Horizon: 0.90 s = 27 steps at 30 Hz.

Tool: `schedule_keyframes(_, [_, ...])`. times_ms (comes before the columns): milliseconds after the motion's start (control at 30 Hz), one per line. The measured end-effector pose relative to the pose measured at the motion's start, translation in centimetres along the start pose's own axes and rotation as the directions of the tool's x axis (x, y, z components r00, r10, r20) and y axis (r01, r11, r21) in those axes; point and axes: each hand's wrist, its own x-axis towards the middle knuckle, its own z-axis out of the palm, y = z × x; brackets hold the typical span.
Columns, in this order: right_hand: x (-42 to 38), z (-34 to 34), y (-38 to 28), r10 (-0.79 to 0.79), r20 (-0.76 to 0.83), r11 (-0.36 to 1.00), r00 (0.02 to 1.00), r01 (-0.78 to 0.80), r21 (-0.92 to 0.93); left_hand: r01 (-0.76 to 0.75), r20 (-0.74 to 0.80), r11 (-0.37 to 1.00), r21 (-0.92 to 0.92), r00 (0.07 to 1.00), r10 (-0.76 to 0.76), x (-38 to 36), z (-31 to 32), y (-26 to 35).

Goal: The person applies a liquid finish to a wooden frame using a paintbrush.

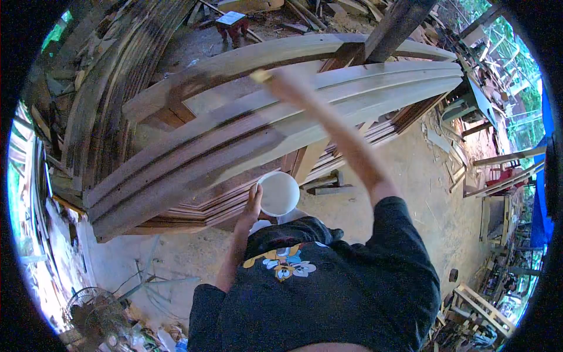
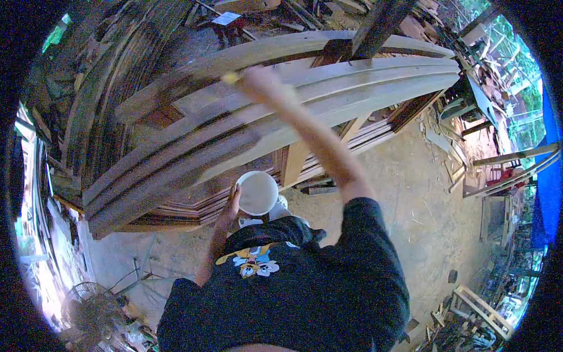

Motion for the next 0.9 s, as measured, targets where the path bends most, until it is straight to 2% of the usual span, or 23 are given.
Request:
schedule_keyframes(33, [-1.0, 0.4, -4.0, -0.176, -0.024, 0.979, 0.984, 0.177, 0.097, 0.023, 0.006, 0.999, -0.035, 1.000, -0.022, -0.1, -0.2, 1.5])
schedule_keyframes(100, [-2.5, 0.0, -10.2, -0.309, -0.066, 0.911, 0.949, 0.315, 0.264, 0.395, 0.115, 0.834, -0.385, 0.917, -0.381, 0.1, -0.8, 4.7])
schedule_keyframes(133, [-2.9, -1.0, -12.3, -0.241, 0.164, 0.821, 0.957, 0.111, 0.560, 0.396, 0.114, 0.833, -0.386, 0.917, -0.383, -0.1, -0.9, 5.7])
schedule_keyframes(167, [-3.1, -1.7, -13.7, -0.234, 0.396, 0.648, 0.888, -0.161, 0.745, 0.381, 0.085, 0.844, -0.377, 0.922, -0.378, -0.3, -1.0, 6.4])
schedule_keyframes(200, [-2.9, -1.1, -13.8, -0.234, 0.398, 0.648, 0.887, -0.162, 0.744, 0.366, 0.058, 0.856, -0.366, 0.927, -0.371, -0.4, -0.9, 6.8])
schedule_keyframes(267, [-2.7, 1.1, -13.2, -0.452, 0.338, 0.323, 0.825, -0.202, 0.924, 0.332, 0.037, 0.891, -0.309, 0.941, -0.338, 0.2, -0.4, 5.4])
schedule_keyframes(333, [-1.3, 4.6, -8.7, -0.317, -0.022, 0.185, 0.948, 0.084, 0.979, 0.297, 0.013, 0.921, -0.252, 0.953, -0.303, 0.3, -0.3, 4.9])
schedule_keyframes(367, [-0.3, 4.0, -4.9, -0.288, 0.127, 0.584, 0.949, 0.069, 0.809, 0.300, 0.016, 0.923, -0.241, 0.952, -0.305, 0.2, -0.4, 5.1])
schedule_keyframes(400, [-0.4, 2.6, -2.0, -0.188, 0.278, 0.422, 0.942, -0.178, 0.889, 0.303, 0.016, 0.924, -0.232, 0.951, -0.308, 0.1, -0.4, 5.2])
schedule_keyframes(433, [-0.2, 2.0, 2.1, -0.118, 0.141, 0.548, 0.983, -0.054, 0.835, 0.303, 0.011, 0.922, -0.239, 0.951, -0.310, -0.3, -0.1, 4.5])
schedule_keyframes(467, [0.9, 2.9, 7.8, -0.048, 0.206, 0.305, 0.977, -0.182, 0.935, 0.119, -0.073, 0.990, -0.081, 0.990, -0.125, -0.9, 0.4, 3.2])
schedule_keyframes(500, [-0.9, -1.0, 9.5, 0.055, 0.217, 0.350, 0.975, -0.223, 0.910, 0.028, -0.100, 1.000, 0.003, 0.995, -0.028, -0.9, 0.5, 2.7])
schedule_keyframes(533, [-1.5, -2.8, 12.7, 0.140, 0.203, 0.266, 0.969, -0.234, 0.935, -0.058, -0.127, 0.994, 0.091, 0.989, 0.070, -0.9, 0.7, 2.2])
schedule_keyframes(567, [-2.1, -4.6, 15.9, 0.225, 0.187, 0.181, 0.956, -0.229, 0.956, 0.111, -0.102, 0.993, -0.044, 0.988, -0.115, -0.4, 0.6, 2.1])
schedule_keyframes(600, [-2.4, -6.6, 18.6, 0.337, 0.183, 0.240, 0.924, -0.273, 0.932, 0.276, -0.053, 0.946, -0.169, 0.956, -0.288, 0.0, 0.6, 2.2])
schedule_keyframes(633, [-2.2, -7.1, 22.0, 0.470, 0.062, 0.266, 0.880, -0.208, 0.941, 0.273, -0.055, 0.947, -0.168, 0.957, -0.286, 0.1, 0.4, 2.4])
schedule_keyframes(667, [-3.7, -9.5, 21.5, 0.504, 0.009, 0.354, 0.864, -0.216, 0.910, 0.301, -0.005, 0.937, -0.180, 0.952, -0.307, 0.1, 0.3, 2.6])
schedule_keyframes(700, [-3.6, -9.9, 22.5, 0.505, 0.005, 0.355, 0.863, -0.213, 0.910, 0.328, 0.046, 0.925, -0.191, 0.945, -0.325, 0.2, 0.2, 2.8])
schedule_keyframes(733, [-3.2, -10.3, 23.4, 0.530, -0.139, 0.542, 0.836, -0.208, 0.814, 0.326, 0.048, 0.927, -0.187, 0.945, -0.322, 0.3, 0.3, 2.4])
schedule_keyframes(767, [-2.9, -10.3, 24.3, 0.522, -0.283, 0.702, 0.805, -0.217, 0.678, 0.194, -0.008, 0.976, -0.098, 0.981, -0.196, 0.4, 0.6, 1.6])
schedule_keyframes(800, [-2.4, -9.7, 22.8, 0.470, -0.358, 0.813, 0.807, -0.236, 0.533, 0.062, -0.050, 0.998, 0.000, 0.997, -0.062, 0.5, 0.7, 1.2])
schedule_keyframes(833, [-1.9, -9.1, 21.1, 0.414, -0.431, 0.892, 0.802, -0.261, 0.369, 0.065, -0.045, 0.998, 0.006, 0.997, -0.065, 0.1, 0.4, 2.8])
schedule_keyframes(900, [0.3, -5.4, 20.1, 0.018, -0.434, 0.991, 0.900, -0.075, -0.114, 0.388, 0.056, 0.902, -0.190, 0.921, -0.384, -0.7, -0.5, 7.5])
